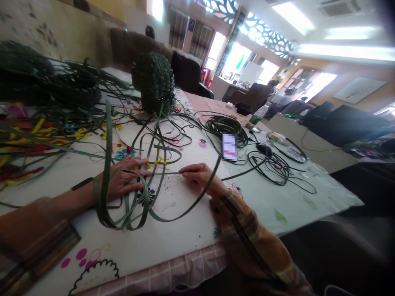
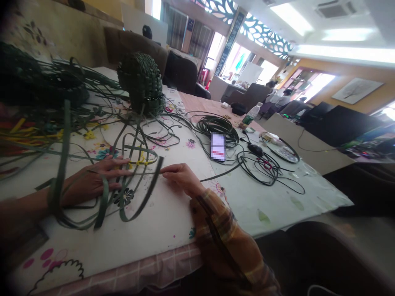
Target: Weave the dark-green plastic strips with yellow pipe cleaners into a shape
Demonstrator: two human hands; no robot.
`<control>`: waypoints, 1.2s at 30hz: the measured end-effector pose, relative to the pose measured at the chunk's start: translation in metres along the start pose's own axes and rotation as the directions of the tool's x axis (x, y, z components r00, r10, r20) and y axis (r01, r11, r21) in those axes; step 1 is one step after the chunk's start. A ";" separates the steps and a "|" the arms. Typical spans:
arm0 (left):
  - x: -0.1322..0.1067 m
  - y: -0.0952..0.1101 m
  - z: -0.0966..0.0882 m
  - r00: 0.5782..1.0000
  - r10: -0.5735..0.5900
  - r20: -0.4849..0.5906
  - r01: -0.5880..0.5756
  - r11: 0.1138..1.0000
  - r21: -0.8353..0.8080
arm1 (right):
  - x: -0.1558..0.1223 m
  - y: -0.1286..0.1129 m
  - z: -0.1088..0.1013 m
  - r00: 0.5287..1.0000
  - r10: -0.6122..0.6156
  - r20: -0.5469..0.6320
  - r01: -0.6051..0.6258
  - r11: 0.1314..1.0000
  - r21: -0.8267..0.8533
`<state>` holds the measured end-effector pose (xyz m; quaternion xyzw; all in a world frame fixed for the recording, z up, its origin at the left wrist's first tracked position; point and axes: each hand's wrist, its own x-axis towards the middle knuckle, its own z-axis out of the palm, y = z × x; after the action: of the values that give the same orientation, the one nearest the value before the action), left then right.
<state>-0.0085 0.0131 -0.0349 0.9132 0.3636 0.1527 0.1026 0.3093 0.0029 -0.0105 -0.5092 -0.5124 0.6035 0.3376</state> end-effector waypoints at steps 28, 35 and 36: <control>0.000 0.003 -0.003 1.000 0.002 -0.011 -0.002 1.000 -0.030 | 0.002 0.007 0.033 0.811 -0.369 0.453 0.391 -0.233 -0.890; -0.001 -0.001 0.006 0.999 -0.019 -0.039 0.018 1.000 -0.020 | 0.004 -0.014 0.047 0.873 -0.193 0.448 0.396 -0.256 -0.882; -0.001 -0.001 0.007 0.999 -0.026 -0.039 0.026 1.000 -0.017 | 0.003 -0.017 0.049 0.882 -0.173 0.439 0.389 -0.261 -0.883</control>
<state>-0.0074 0.0124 -0.0415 0.9044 0.3761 0.1723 0.1047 0.2590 -0.0034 0.0024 -0.4015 -0.9100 -0.0672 -0.0789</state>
